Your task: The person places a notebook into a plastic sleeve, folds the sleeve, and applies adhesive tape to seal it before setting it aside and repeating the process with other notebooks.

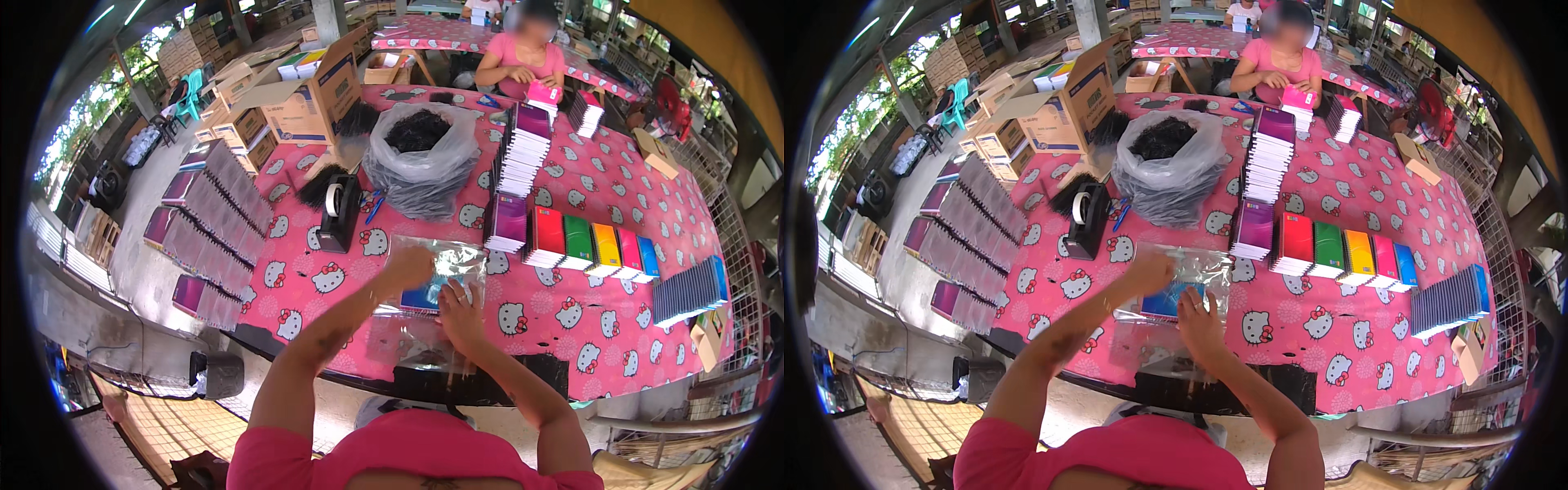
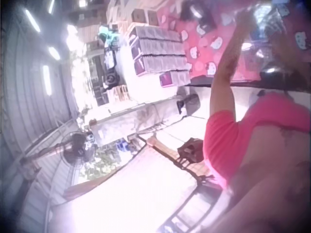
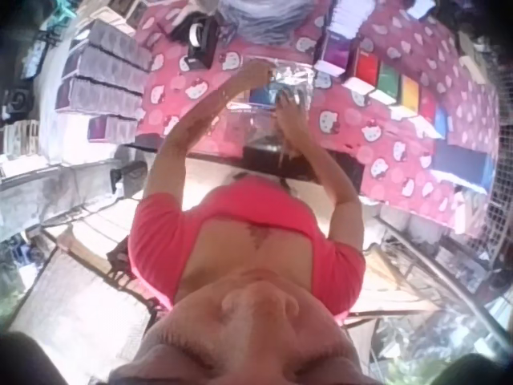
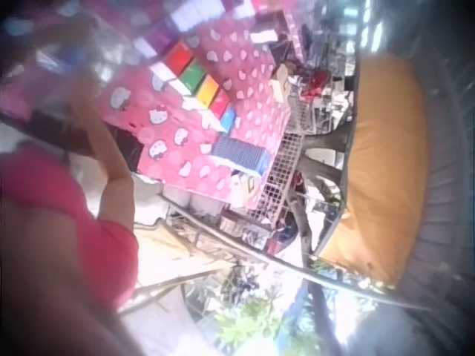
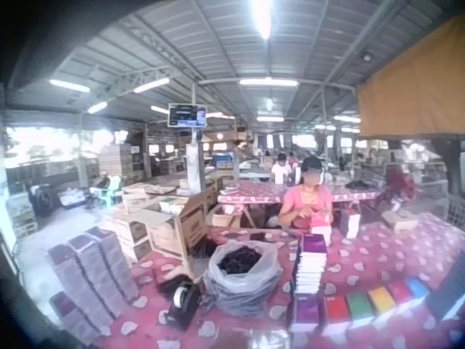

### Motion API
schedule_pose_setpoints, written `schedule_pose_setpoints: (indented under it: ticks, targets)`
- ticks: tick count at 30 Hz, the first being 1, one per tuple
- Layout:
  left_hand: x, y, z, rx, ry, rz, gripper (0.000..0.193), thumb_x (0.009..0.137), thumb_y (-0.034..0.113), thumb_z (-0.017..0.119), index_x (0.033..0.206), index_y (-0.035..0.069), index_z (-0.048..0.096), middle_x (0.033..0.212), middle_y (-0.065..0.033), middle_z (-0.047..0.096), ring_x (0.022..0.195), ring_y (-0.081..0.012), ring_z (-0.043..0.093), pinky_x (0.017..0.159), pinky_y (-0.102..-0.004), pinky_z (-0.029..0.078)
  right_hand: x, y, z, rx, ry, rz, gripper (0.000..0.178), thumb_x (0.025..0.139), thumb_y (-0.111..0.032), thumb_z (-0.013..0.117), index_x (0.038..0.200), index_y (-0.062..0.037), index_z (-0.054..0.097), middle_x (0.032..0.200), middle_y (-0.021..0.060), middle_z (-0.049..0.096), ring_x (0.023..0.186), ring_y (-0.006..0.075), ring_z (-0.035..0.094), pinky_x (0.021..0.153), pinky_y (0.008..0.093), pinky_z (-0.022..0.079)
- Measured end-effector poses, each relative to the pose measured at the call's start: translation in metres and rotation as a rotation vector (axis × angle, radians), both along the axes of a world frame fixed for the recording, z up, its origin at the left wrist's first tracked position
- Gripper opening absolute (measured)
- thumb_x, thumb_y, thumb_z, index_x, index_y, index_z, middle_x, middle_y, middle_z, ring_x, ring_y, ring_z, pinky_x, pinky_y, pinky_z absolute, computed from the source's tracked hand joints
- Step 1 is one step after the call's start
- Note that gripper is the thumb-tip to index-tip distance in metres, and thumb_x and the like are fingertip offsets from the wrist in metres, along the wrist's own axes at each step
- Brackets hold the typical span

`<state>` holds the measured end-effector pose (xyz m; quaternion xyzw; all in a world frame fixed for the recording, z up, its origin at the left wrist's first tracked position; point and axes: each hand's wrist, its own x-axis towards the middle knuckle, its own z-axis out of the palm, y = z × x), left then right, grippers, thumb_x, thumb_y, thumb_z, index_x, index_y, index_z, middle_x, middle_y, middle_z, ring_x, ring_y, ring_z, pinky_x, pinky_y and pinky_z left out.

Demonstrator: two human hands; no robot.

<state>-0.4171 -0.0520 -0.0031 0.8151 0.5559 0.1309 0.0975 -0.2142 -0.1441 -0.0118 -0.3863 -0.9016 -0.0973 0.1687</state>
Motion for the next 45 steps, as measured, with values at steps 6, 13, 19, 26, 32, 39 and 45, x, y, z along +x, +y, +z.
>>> schedule_pose_setpoints:
  ticks: [6, 13, 19, 26, 32, 39, 45]
  targets:
    - [0.025, -0.061, 0.002, 0.371, 0.014, -0.224, 0.038, 0.089, 0.022, 0.058, 0.124, 0.007, 0.059, 0.127, -0.0159, 0.059, 0.123, -0.0362, 0.052, 0.107, -0.0525, 0.036, 0.017, 0.013, -0.002, -0.133, -0.031, -0.040, 0.052, 0.068, -0.031, 0.079, 0.111, -0.0069, 0.063, 0.110, 0.0064, 0.061, 0.118, 0.0247, 0.053, 0.112, 0.0490, 0.031]
    - [-0.203, -0.041, -0.044, 0.316, -0.336, 0.713, 0.024, 0.087, 0.024, 0.067, 0.102, 0.005, 0.068, 0.100, -0.0140, 0.068, 0.089, -0.0282, 0.064, 0.074, -0.0459, 0.053, 0.001, 0.009, 0.005, -0.161, -0.014, 0.040, 0.047, 0.067, -0.032, 0.079, 0.105, -0.0075, 0.064, 0.100, 0.0065, 0.063, 0.102, 0.0233, 0.061, 0.102, 0.0451, 0.038]
    - [-0.213, -0.007, -0.012, -0.264, -1.330, 0.741, 0.021, 0.085, 0.027, 0.073, 0.097, 0.010, 0.069, 0.085, 0.0006, 0.063, 0.073, -0.0113, 0.058, 0.061, -0.0319, 0.051, 0.010, 0.008, 0.005, -0.175, -0.020, -0.021, 0.044, 0.069, -0.034, 0.078, 0.104, -0.0102, 0.065, 0.099, 0.0051, 0.063, 0.099, 0.0230, 0.062, 0.097, 0.0439, 0.038]
    - [-0.201, -0.053, -0.060, 0.010, -0.406, 1.039, 0.022, 0.086, 0.022, 0.068, 0.104, 0.008, 0.067, 0.080, -0.0093, 0.069, 0.067, -0.0263, 0.067, 0.057, -0.0380, 0.054, 0.007, 0.005, 0.010, -0.190, -0.014, -0.011, 0.041, 0.073, -0.034, 0.076, 0.105, -0.0110, 0.064, 0.101, 0.0034, 0.063, 0.103, 0.0217, 0.061, 0.096, 0.0427, 0.038]
    - [-0.082, -0.065, -0.029, 0.063, -0.557, 0.470, 0.029, 0.083, 0.032, 0.067, 0.088, 0.003, 0.071, 0.083, -0.0195, 0.070, 0.078, -0.0337, 0.070, 0.066, -0.0448, 0.055, 0.020, 0.005, 0.005, -0.197, 0.033, 0.010, 0.037, 0.075, -0.033, 0.074, 0.103, -0.0109, 0.064, 0.101, 0.0027, 0.062, 0.104, 0.0206, 0.061, 0.096, 0.0422, 0.038]
    - [0.056, -0.073, 0.004, -0.254, -0.096, 0.517, 0.040, 0.085, 0.044, 0.067, 0.084, 0.005, 0.072, 0.085, -0.0177, 0.072, 0.087, -0.0353, 0.070, 0.076, -0.0457, 0.054, 0.024, 0.008, 0.001, -0.200, 0.104, 0.079, 0.037, 0.074, -0.033, 0.075, 0.100, -0.0101, 0.062, 0.101, 0.0036, 0.061, 0.106, 0.0220, 0.060, 0.094, 0.0428, 0.039]
    - [0.040, -0.085, 0.015, -0.292, 0.091, 0.443, 0.048, 0.083, 0.053, 0.068, 0.095, 0.006, 0.070, 0.091, -0.0182, 0.071, 0.093, -0.0367, 0.069, 0.078, -0.0498, 0.053, 0.026, 0.012, 0.005, -0.221, 0.162, 0.101, 0.044, 0.077, -0.036, 0.074, 0.110, -0.0097, 0.063, 0.108, 0.0081, 0.061, 0.102, 0.0262, 0.061, 0.093, 0.0449, 0.041]
